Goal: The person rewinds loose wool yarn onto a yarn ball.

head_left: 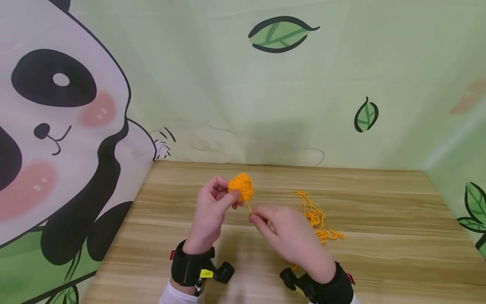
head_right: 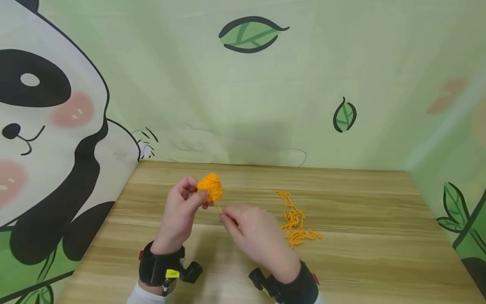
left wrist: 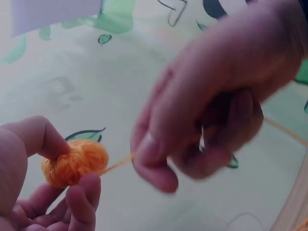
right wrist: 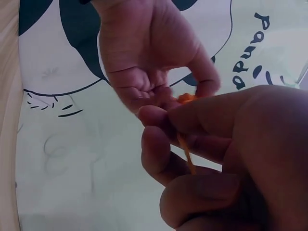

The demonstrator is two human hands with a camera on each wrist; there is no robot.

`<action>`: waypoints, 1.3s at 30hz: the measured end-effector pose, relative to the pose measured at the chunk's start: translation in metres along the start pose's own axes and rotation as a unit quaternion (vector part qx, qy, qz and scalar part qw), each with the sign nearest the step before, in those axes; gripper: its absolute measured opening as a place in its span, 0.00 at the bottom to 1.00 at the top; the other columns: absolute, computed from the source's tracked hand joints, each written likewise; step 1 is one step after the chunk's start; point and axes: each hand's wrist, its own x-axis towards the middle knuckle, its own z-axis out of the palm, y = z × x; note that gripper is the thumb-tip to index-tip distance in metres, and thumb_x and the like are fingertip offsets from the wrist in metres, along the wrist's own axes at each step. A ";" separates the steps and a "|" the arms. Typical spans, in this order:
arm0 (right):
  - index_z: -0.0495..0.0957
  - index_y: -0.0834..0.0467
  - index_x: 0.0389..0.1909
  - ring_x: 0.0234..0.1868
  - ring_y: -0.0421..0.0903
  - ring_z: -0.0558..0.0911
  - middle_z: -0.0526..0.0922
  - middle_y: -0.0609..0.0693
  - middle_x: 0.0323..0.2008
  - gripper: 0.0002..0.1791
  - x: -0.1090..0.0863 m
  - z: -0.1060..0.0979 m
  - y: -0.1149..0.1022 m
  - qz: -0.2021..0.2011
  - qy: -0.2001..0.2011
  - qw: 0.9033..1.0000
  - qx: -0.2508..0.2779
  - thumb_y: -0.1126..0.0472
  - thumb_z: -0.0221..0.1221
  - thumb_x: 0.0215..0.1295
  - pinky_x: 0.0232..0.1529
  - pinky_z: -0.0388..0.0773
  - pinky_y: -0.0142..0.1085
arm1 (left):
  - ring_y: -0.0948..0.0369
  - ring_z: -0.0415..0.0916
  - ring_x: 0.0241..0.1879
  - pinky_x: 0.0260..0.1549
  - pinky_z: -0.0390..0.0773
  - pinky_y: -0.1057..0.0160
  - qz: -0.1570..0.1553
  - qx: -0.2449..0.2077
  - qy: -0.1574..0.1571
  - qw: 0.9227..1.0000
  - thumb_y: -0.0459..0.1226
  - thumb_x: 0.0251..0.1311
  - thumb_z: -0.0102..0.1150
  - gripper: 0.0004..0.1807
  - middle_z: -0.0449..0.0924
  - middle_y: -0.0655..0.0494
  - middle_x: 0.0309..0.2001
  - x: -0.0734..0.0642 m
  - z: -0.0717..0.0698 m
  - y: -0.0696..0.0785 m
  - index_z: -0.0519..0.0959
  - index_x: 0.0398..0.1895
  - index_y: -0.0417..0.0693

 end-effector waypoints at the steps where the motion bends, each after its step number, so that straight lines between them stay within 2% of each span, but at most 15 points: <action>1: 0.80 0.42 0.32 0.21 0.33 0.69 0.75 0.32 0.25 0.08 -0.001 -0.001 -0.001 -0.003 0.002 1.000 0.004 0.52 0.56 0.73 0.20 0.68 0.30 | 0.52 0.75 0.26 0.26 0.80 0.69 0.002 0.009 0.009 1.000 0.26 0.59 0.58 0.07 0.79 0.45 0.35 0.000 0.000 0.000 0.70 0.37 0.36; 4: 0.80 0.42 0.32 0.22 0.33 0.69 0.76 0.31 0.27 0.08 -0.002 -0.005 -0.002 -0.017 0.020 1.000 0.017 0.53 0.56 0.72 0.20 0.69 0.30 | 0.53 0.75 0.26 0.26 0.81 0.69 0.009 0.036 0.025 0.999 0.26 0.57 0.60 0.09 0.78 0.43 0.35 0.001 -0.001 -0.002 0.70 0.37 0.35; 9: 0.84 0.45 0.36 0.24 0.31 0.71 0.82 0.34 0.31 0.06 -0.005 -0.009 -0.003 -0.030 0.057 0.997 0.042 0.56 0.58 0.71 0.21 0.71 0.29 | 0.53 0.72 0.26 0.26 0.79 0.69 0.020 0.090 0.022 0.996 0.26 0.55 0.63 0.11 0.79 0.42 0.35 0.001 -0.001 -0.005 0.71 0.37 0.36; 14: 0.85 0.48 0.39 0.23 0.31 0.71 0.84 0.37 0.34 0.06 -0.006 -0.012 0.001 -0.036 0.087 0.995 0.039 0.57 0.59 0.70 0.20 0.71 0.29 | 0.55 0.69 0.25 0.22 0.72 0.70 0.018 0.156 0.000 0.988 0.28 0.52 0.65 0.10 0.78 0.45 0.31 -0.001 0.000 -0.006 0.74 0.35 0.40; 20: 0.85 0.51 0.39 0.20 0.35 0.67 0.83 0.40 0.33 0.06 -0.005 -0.015 0.004 -0.034 0.122 0.992 0.022 0.57 0.60 0.69 0.16 0.67 0.30 | 0.55 0.68 0.24 0.22 0.71 0.69 0.010 0.198 -0.040 0.979 0.29 0.51 0.66 0.09 0.81 0.48 0.33 -0.002 0.000 -0.005 0.75 0.34 0.43; 24: 0.85 0.51 0.40 0.21 0.35 0.68 0.82 0.41 0.34 0.07 -0.004 -0.018 0.005 -0.031 0.135 0.990 0.011 0.55 0.60 0.69 0.17 0.70 0.30 | 0.55 0.69 0.25 0.22 0.71 0.68 -0.010 0.211 -0.069 0.975 0.30 0.50 0.67 0.10 0.81 0.50 0.34 -0.004 0.001 -0.003 0.76 0.33 0.44; 30: 0.86 0.53 0.40 0.21 0.35 0.70 0.82 0.42 0.34 0.08 -0.004 -0.018 0.006 -0.034 0.153 0.988 0.001 0.54 0.61 0.69 0.19 0.73 0.31 | 0.54 0.70 0.25 0.21 0.71 0.69 -0.035 0.201 -0.111 0.973 0.30 0.50 0.67 0.11 0.78 0.49 0.31 -0.005 0.001 0.001 0.75 0.34 0.43; 39: 0.86 0.52 0.40 0.18 0.35 0.66 0.79 0.42 0.33 0.07 -0.005 -0.019 0.007 -0.033 0.178 0.983 0.000 0.55 0.64 0.66 0.15 0.68 0.31 | 0.57 0.70 0.24 0.22 0.72 0.70 -0.048 0.192 -0.162 0.967 0.29 0.51 0.66 0.10 0.80 0.48 0.31 -0.006 0.000 0.002 0.74 0.34 0.42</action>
